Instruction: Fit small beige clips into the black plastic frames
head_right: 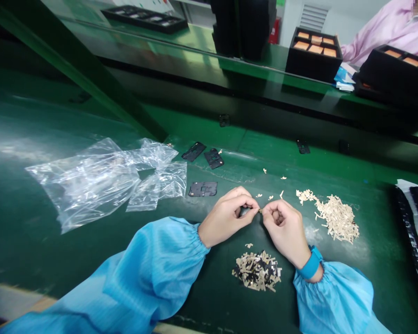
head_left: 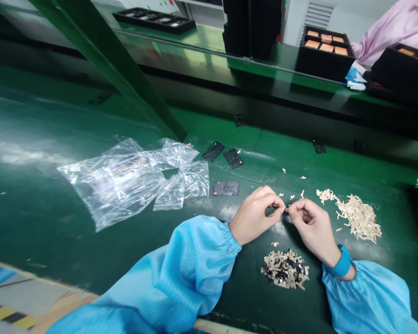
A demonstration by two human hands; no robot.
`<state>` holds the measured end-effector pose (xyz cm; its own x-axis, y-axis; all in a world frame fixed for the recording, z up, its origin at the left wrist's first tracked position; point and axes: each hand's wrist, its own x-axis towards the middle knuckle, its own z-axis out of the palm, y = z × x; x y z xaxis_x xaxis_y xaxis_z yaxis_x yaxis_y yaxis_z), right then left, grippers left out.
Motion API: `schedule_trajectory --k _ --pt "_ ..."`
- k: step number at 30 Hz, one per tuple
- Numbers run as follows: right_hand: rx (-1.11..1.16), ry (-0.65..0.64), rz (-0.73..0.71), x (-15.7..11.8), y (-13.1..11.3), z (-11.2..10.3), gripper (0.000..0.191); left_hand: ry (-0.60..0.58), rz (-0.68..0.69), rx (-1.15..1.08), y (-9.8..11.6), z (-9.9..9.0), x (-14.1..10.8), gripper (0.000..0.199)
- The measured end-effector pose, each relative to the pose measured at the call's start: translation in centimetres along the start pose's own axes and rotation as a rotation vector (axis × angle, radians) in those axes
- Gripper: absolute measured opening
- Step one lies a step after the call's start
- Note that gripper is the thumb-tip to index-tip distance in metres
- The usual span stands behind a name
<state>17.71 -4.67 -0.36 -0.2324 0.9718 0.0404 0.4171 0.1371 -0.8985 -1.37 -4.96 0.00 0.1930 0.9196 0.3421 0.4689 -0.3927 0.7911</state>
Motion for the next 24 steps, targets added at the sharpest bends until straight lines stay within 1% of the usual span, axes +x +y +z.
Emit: schedule_trajectory --k 3,6,8,11,15,19,24 --pt "-0.005 -0.007 0.011 -0.03 -0.17 -0.02 0.013 0.024 0.024 0.025 0.14 0.05 -0.12 0.013" --pt "0.026 0.023 0.036 -0.05 -0.25 -0.02 0.014 0.054 0.018 0.058 0.15 0.14 -0.26 0.014" --pt "0.036 0.01 0.042 -0.04 -0.3 -0.03 0.014 0.066 0.016 0.074 0.15 0.23 -0.34 0.014" --pt "0.044 -0.043 0.051 0.0 -0.45 -0.07 0.017 0.06 0.052 0.091 0.23 0.33 -0.43 0.015" --pt "0.074 -0.079 0.069 0.07 -0.61 -0.11 0.023 0.053 0.094 0.118 0.36 0.39 -0.44 0.014" --pt "0.112 -0.089 0.082 0.06 -0.67 -0.14 0.028 0.057 0.086 0.12 0.35 0.39 -0.46 0.013" --pt "0.136 -0.08 0.092 0.04 -0.78 -0.11 0.026 0.044 0.077 0.119 0.35 0.48 -0.58 0.012"
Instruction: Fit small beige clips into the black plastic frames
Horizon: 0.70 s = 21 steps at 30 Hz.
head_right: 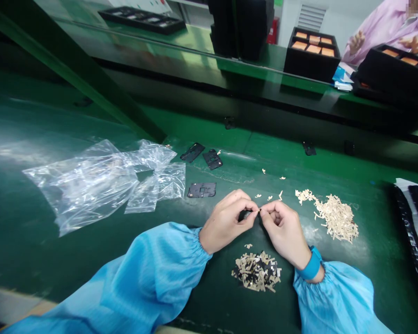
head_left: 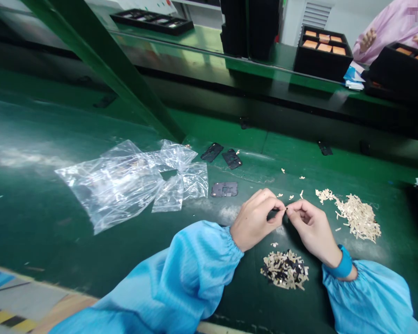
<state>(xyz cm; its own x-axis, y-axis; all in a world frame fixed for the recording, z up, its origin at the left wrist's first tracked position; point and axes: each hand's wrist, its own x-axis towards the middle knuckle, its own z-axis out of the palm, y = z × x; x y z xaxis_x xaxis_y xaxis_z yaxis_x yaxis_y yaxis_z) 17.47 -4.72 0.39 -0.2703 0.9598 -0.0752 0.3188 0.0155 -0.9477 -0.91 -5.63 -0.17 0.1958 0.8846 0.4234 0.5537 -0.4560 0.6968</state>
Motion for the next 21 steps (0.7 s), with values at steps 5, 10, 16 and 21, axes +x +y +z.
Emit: schedule_trajectory --k 5,10,16,21 --pt "0.014 0.009 0.017 -0.02 -0.03 0.09 0.025 0.019 -0.009 -0.001 0.18 0.07 0.0 0.012" --pt "0.019 0.015 0.018 -0.12 -0.06 0.09 0.024 0.018 -0.035 -0.011 0.22 0.08 0.02 0.011" --pt "0.024 0.017 0.031 -0.11 -0.18 0.21 0.023 0.033 -0.04 -0.015 0.18 0.2 -0.07 0.01" --pt "0.032 0.033 0.025 -0.16 -0.17 0.32 0.025 0.03 -0.037 -0.016 0.31 0.22 -0.09 0.011"
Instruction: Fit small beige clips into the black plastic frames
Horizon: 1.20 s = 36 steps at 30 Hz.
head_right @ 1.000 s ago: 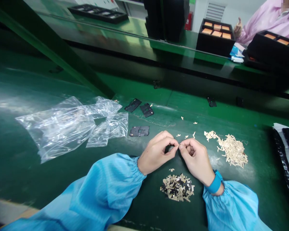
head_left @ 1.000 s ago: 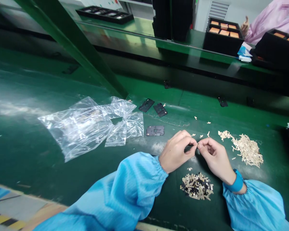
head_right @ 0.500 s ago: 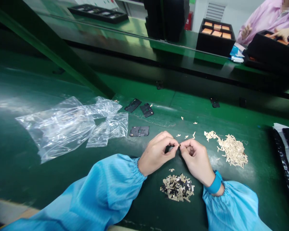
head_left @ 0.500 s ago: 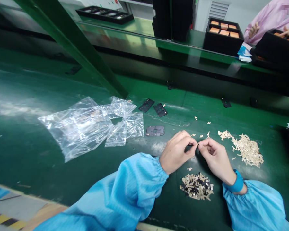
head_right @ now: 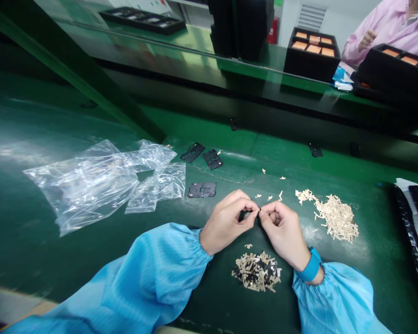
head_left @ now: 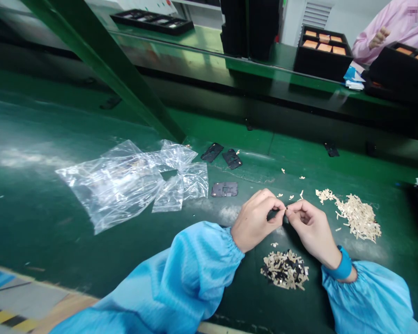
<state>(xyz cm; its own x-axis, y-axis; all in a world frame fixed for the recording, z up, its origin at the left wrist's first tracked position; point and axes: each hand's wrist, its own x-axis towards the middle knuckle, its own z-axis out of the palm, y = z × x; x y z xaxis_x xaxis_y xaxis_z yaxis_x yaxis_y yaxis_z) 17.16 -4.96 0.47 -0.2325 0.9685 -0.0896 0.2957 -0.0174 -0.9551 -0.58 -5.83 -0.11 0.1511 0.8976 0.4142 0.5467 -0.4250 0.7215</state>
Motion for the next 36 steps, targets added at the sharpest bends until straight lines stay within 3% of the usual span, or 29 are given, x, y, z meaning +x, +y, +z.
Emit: schedule_trajectory --k 10,17,24,27,30,36 --pt "0.018 0.003 0.005 0.2 -0.3 -0.1 0.032 0.006 0.004 0.011 -0.1 0.4 -0.2 0.011" --pt "0.039 0.02 0.027 0.3 -0.5 -0.1 0.026 -0.007 -0.022 -0.03 0.1 0.2 -0.1 0.01" --pt "0.057 0.134 0.051 0.8 -0.2 -0.6 0.033 0.004 -0.315 -0.321 -0.1 -0.3 0.8 0.009" --pt "-0.007 0.221 -0.003 1.2 0.3 -1.0 0.036 -0.081 -0.509 -0.55 0.0 -0.5 1.2 0.009" --pt "-0.038 0.285 -0.096 1.4 0.8 -1.1 0.022 -0.204 -0.665 -0.814 0.3 -0.9 1.3 0.025" --pt "-0.024 0.135 -0.105 0.8 0.4 -0.8 0.019 -0.334 -0.765 -1.108 0.7 -1.3 1.2 0.038"
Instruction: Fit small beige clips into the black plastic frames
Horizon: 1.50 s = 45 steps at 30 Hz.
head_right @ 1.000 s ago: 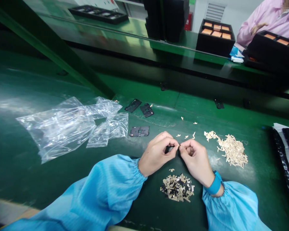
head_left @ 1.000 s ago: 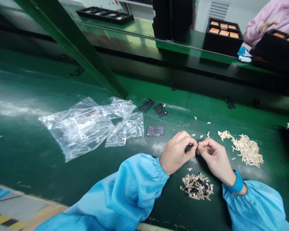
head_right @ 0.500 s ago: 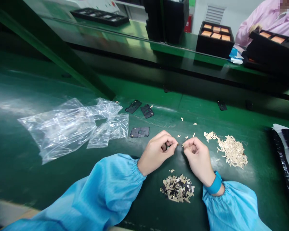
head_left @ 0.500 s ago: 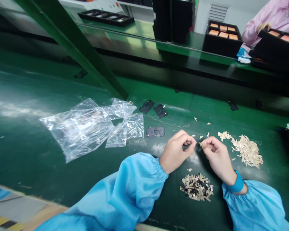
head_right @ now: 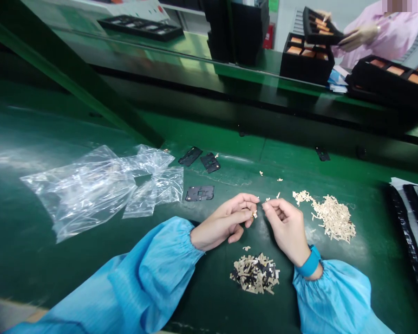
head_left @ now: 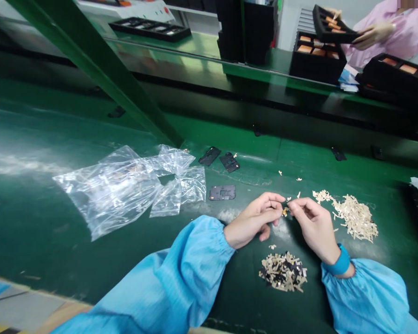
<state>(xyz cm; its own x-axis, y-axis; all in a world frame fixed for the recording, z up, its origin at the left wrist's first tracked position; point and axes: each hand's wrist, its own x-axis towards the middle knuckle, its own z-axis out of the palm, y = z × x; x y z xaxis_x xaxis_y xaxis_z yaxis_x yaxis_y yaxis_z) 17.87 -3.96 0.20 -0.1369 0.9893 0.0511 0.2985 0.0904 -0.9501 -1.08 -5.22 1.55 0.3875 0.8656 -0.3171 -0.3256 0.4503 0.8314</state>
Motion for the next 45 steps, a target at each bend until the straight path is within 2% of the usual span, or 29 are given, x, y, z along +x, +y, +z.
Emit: schedule_trajectory --k 5,8,13,16,18,21,23,27,30,36,40,45 --pt "0.18 -0.179 -0.081 -0.2 -1.1 0.1 0.016 -0.042 -0.089 -0.051 -0.2 0.0 0.1 0.037" --pt "0.296 -0.257 -0.022 -0.2 -1.5 0.2 0.022 -0.054 -0.1 -0.064 -0.3 0.0 0.0 0.036" --pt "0.365 -0.263 0.033 -0.3 -1.7 0.2 0.027 -0.082 -0.102 -0.048 -0.3 0.3 -0.1 0.039" --pt "0.32 -0.233 0.06 -0.1 -1.7 0.0 0.031 -0.042 -0.068 -0.018 -0.2 0.2 0.0 0.036" --pt "0.266 -0.228 0.106 0.0 -1.5 -0.1 0.033 0.029 0.015 0.097 0.0 -0.1 0.2 0.033" --pt "0.183 -0.225 0.149 0.0 -1.1 0.0 0.032 0.138 0.2 0.458 0.3 -0.5 0.3 0.022" --pt "0.131 -0.215 0.148 -0.1 -0.9 0.1 0.03 0.161 0.297 0.668 0.3 -0.7 0.4 0.014" --pt "0.044 -0.202 0.121 -0.5 -0.8 0.4 0.029 0.177 0.376 0.816 -0.1 -0.8 0.5 0.015" --pt "0.059 -0.195 0.135 -0.4 -0.9 0.3 0.031 0.207 0.381 0.788 -0.4 -0.7 0.6 0.018" --pt "0.254 -0.151 0.28 0.3 -0.6 -0.2 0.04 0.245 0.303 0.617 -0.1 -0.3 0.5 0.021" --pt "0.26 -0.152 0.224 0.1 -1.2 0.0 0.036 0.242 0.24 0.5 0.1 0.2 0.2 0.026" --pt "0.244 -0.157 0.19 -0.2 -1.8 0.3 0.034 0.218 0.198 0.467 0.2 0.6 -0.1 0.026"
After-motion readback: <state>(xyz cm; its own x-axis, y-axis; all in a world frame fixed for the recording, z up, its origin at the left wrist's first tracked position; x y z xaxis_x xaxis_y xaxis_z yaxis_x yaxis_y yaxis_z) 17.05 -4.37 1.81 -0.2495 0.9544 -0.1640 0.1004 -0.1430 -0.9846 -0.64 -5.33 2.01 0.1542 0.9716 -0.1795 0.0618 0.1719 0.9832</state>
